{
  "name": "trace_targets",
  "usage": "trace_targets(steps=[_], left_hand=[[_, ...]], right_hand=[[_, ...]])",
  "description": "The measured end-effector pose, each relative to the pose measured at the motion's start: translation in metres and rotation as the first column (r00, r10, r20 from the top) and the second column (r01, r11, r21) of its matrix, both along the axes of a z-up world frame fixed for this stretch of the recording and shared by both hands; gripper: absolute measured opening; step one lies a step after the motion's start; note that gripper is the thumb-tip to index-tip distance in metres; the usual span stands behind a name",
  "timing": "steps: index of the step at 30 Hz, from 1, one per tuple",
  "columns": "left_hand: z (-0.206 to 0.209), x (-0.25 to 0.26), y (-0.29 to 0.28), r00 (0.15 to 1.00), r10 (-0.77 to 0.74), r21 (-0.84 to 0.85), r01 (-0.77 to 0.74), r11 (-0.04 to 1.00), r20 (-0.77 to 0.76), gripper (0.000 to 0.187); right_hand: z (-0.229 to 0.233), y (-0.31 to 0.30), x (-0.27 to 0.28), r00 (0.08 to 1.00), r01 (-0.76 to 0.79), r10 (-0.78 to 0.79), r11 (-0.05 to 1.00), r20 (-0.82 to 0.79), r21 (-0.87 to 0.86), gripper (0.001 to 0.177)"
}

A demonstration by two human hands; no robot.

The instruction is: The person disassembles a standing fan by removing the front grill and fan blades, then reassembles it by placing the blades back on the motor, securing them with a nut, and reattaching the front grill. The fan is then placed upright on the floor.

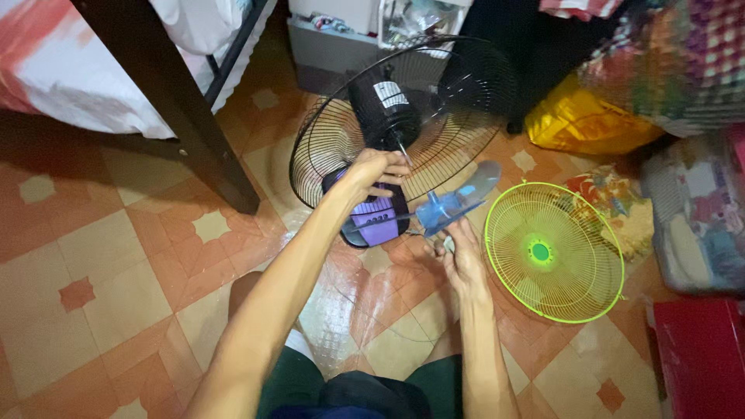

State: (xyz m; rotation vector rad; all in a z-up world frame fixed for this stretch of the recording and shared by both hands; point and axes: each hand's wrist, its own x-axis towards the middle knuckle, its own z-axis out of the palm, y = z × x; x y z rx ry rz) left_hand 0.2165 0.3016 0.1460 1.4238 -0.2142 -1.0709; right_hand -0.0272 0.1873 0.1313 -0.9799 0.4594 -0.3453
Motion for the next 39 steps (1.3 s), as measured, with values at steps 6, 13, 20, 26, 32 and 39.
trace_targets(steps=[6,13,20,26,32,39], left_hand=[[-0.025,0.001,-0.023,0.994,0.038,-0.107,-0.048,0.993,-0.099,0.022],[-0.032,0.003,-0.023,0.986,0.066,-0.137,-0.087,0.987,-0.150,0.019],[-0.044,0.002,-0.031,0.988,0.074,-0.161,-0.096,0.982,-0.137,0.022],[-0.046,0.003,-0.030,0.989,0.089,-0.136,-0.105,0.985,-0.114,0.022],[-0.005,-0.005,-0.007,0.897,0.061,0.034,-0.084,0.996,0.437,0.027],[0.113,-0.052,0.067,-0.045,0.450,-0.435,-0.353,0.828,0.892,0.021]], right_hand=[[-0.006,-0.014,0.040,0.997,0.031,-0.025,0.996,-0.074,0.087,0.027],[-0.016,-0.025,0.057,0.991,-0.103,0.112,0.989,-0.077,0.111,0.060],[0.002,-0.015,0.060,0.977,-0.057,0.078,0.992,-0.199,0.109,0.077],[-0.005,-0.012,0.064,0.974,-0.059,0.086,0.990,-0.209,0.132,0.071],[0.006,0.002,0.072,0.965,-0.043,0.072,0.992,-0.250,0.122,0.065],[0.025,0.008,0.082,0.963,-0.033,0.056,0.995,-0.264,0.094,0.071]])
